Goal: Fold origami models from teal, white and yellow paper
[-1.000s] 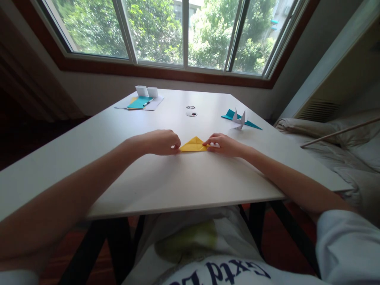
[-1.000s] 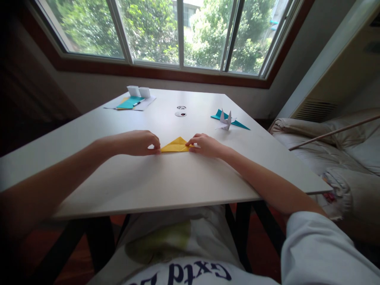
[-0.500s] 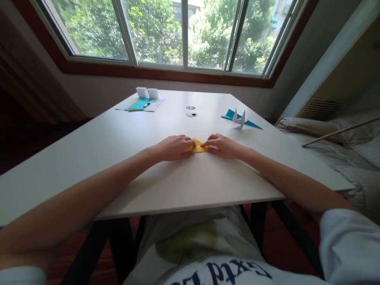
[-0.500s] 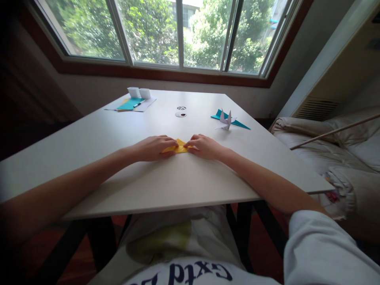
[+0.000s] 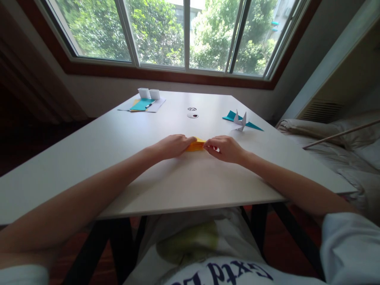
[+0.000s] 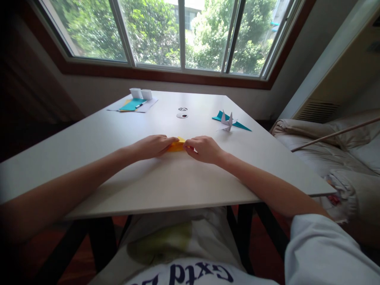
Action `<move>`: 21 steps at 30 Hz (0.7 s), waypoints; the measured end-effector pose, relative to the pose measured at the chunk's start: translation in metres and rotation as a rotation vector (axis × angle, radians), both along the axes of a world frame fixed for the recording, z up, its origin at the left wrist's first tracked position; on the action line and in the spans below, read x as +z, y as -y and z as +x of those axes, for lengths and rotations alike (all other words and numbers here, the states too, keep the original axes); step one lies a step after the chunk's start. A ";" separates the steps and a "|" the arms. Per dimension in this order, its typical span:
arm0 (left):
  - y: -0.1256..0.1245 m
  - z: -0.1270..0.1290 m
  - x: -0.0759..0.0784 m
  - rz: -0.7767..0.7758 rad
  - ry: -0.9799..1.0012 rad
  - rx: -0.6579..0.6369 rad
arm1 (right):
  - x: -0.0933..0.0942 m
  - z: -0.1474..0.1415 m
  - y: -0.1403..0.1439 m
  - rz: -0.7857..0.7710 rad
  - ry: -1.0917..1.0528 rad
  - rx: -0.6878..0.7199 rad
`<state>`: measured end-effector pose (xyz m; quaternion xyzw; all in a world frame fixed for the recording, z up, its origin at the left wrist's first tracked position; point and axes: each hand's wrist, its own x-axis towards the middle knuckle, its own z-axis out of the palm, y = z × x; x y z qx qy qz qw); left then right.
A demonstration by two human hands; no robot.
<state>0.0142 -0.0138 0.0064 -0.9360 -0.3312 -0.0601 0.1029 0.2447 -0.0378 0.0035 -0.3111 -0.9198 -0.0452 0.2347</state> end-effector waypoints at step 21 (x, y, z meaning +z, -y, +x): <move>0.009 0.016 0.006 0.074 0.548 0.172 | 0.003 -0.015 0.013 -0.064 -0.058 -0.099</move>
